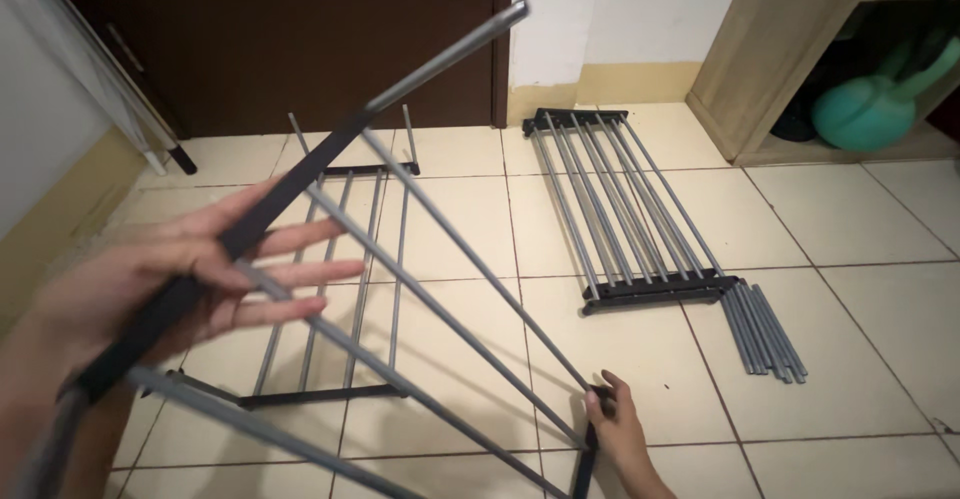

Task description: The person assembles a metal rack by inserting vertical poles into horizontal frames and connecting the sections together. The person works on a tiled floor, handling multiple metal poles and frame components to build the structure.

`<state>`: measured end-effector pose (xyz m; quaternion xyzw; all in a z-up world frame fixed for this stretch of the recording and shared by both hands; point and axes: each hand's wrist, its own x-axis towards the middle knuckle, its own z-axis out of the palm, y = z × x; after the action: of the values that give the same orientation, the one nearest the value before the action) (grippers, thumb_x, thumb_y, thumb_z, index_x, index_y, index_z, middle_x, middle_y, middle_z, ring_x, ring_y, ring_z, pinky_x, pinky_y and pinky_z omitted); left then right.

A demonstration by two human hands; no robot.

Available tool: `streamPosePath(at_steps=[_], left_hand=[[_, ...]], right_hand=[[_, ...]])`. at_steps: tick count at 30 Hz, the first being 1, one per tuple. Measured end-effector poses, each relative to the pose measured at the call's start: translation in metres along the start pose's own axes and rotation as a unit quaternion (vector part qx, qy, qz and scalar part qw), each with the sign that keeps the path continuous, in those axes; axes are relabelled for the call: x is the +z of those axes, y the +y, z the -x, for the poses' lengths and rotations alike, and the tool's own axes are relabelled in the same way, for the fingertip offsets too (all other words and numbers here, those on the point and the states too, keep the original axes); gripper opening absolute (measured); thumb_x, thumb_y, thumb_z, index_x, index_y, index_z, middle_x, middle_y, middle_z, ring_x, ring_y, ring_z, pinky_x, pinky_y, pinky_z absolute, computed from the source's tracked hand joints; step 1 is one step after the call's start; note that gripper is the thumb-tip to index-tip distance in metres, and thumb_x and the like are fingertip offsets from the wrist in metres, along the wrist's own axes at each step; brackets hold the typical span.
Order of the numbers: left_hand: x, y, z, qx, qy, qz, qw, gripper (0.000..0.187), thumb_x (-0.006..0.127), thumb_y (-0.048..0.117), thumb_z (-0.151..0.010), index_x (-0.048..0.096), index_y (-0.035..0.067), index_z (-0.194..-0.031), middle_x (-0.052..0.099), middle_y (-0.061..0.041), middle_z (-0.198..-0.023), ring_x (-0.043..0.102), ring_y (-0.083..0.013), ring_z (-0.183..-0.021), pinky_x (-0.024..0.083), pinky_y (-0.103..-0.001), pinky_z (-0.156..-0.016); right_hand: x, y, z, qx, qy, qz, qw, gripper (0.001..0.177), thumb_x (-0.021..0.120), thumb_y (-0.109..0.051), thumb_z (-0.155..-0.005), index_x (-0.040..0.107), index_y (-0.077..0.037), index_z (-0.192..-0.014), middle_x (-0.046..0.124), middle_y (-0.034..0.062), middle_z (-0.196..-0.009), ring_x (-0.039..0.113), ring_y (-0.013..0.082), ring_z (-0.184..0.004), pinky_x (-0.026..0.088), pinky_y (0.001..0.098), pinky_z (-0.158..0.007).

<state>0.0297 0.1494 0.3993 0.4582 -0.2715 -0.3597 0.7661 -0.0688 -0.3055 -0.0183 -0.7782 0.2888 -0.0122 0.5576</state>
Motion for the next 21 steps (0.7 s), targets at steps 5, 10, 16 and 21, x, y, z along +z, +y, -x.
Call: streamPosePath(at_steps=[5, 10, 16, 21], left_hand=[[0.001, 0.025, -0.062, 0.025, -0.089, 0.102, 0.99, 0.068, 0.048, 0.013, -0.11, 0.008, -0.009, -0.161, 0.026, -0.041, -0.157, 0.042, -0.0551, -0.14, 0.053, -0.054, -0.095], [0.002, 0.022, -0.101, 0.111, -0.019, 0.201, 0.973, 0.06, 0.047, 0.031, -0.109, 0.04, -0.012, -0.149, 0.036, -0.044, -0.154, 0.051, -0.0564, -0.131, 0.057, -0.048, -0.084], [-0.026, -0.034, -0.146, 0.177, 0.147, 0.28, 0.932, 0.042, 0.052, 0.029, -0.116, 0.048, -0.009, -0.132, 0.042, -0.029, -0.156, 0.064, -0.0552, -0.131, 0.06, -0.035, -0.083], [-0.043, -0.097, -0.146, 0.144, 0.336, -0.01, 0.931, 0.05, 0.041, 0.036, -0.103, 0.05, 0.008, -0.143, 0.054, -0.023, -0.152, 0.057, -0.0344, -0.13, 0.056, -0.046, -0.097]], right_hand=[[-0.003, 0.046, 0.009, 0.054, -0.046, -0.199, 0.977, 0.04, 0.065, -0.022, -0.109, 0.053, 0.005, -0.136, 0.053, 0.0305, -0.096, 0.051, 0.0479, -0.079, 0.042, 0.0554, -0.065], [-0.009, 0.062, 0.006, -0.413, 0.046, 0.092, 0.905, 0.027, 0.061, -0.025, -0.1, 0.067, 0.0, -0.111, 0.064, 0.0121, -0.105, 0.063, 0.0234, -0.098, 0.052, 0.0323, -0.082], [0.019, 0.049, 0.026, -0.185, 0.016, -0.164, 0.969, 0.037, 0.057, -0.028, -0.102, 0.065, 0.0, -0.08, 0.054, 0.005, -0.059, 0.052, 0.0162, -0.054, 0.041, 0.0287, -0.052], [0.026, 0.018, 0.039, -0.023, 0.036, -0.297, 0.954, 0.044, 0.057, -0.03, -0.104, 0.052, -0.006, -0.067, 0.033, -0.0027, -0.05, 0.027, 0.0104, -0.039, 0.019, 0.0304, -0.037]])
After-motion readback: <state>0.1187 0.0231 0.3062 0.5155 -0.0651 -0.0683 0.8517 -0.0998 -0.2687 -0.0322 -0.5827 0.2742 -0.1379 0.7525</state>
